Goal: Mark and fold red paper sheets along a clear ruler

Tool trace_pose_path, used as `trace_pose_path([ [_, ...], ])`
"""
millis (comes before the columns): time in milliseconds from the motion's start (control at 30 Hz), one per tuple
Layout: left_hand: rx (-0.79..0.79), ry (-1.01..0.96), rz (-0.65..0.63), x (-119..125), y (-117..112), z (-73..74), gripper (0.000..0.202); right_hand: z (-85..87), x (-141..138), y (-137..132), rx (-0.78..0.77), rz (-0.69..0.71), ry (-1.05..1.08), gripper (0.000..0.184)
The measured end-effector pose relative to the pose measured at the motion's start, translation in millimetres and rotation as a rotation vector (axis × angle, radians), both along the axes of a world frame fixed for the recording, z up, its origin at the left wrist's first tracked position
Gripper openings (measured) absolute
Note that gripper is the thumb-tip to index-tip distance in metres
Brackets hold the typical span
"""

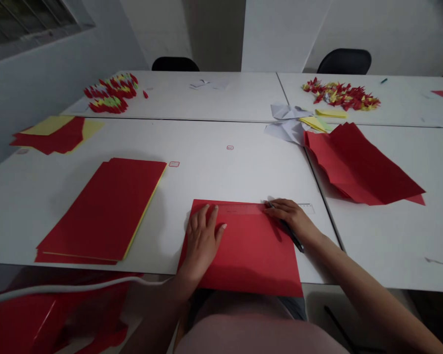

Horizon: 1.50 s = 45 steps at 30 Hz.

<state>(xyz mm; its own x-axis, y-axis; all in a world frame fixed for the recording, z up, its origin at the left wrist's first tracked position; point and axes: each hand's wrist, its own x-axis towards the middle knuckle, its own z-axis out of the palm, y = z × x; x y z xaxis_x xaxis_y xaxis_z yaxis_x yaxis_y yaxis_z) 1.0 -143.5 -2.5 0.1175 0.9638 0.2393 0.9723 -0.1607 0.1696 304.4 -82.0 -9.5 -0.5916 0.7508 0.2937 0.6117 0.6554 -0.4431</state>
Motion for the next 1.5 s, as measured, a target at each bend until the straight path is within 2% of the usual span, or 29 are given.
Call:
trace_pose_path([
  [167, -0.002, -0.008, 0.020, -9.6, -2.3, 1.9, 0.048, 0.0, 6.8, -8.8, -0.018, -0.031, 0.010, 0.036],
  [300, 0.007, -0.027, 0.028, -6.6, -5.3, 6.1, 0.045, -1.2, 5.5, -14.1, -0.037, -0.053, 0.008, 0.039],
  [467, 0.027, -0.084, -0.158, 12.8, -0.4, 0.0, 0.047, -0.7, -0.5, -15.2, -0.047, -0.059, 0.009, 0.039],
  [533, 0.031, -0.128, -0.179, 18.8, 3.4, -5.7, 0.040, 0.5, -3.7, -14.5, -0.038, -0.057, 0.011, 0.038],
  [767, 0.062, -0.153, -0.135, 23.5, 5.7, -11.9, 0.037, 4.3, -18.1, -11.8, -0.033, -0.051, 0.002, 0.037],
  [967, 0.028, -0.180, -0.113, 24.6, 4.7, -14.6, 0.045, 0.4, -22.9, -12.9, -0.017, -0.069, 0.028, 0.037],
  [1267, 0.022, -0.188, -0.112, 25.4, 4.2, -6.1, 0.041, -10.8, -17.7, -13.3, 0.016, -0.104, 0.068, 0.038],
  [1500, 0.016, -0.174, -0.124, 25.1, 4.3, -6.8, 0.041, -14.2, -17.9, -12.8, 0.037, -0.119, 0.107, 0.034],
])
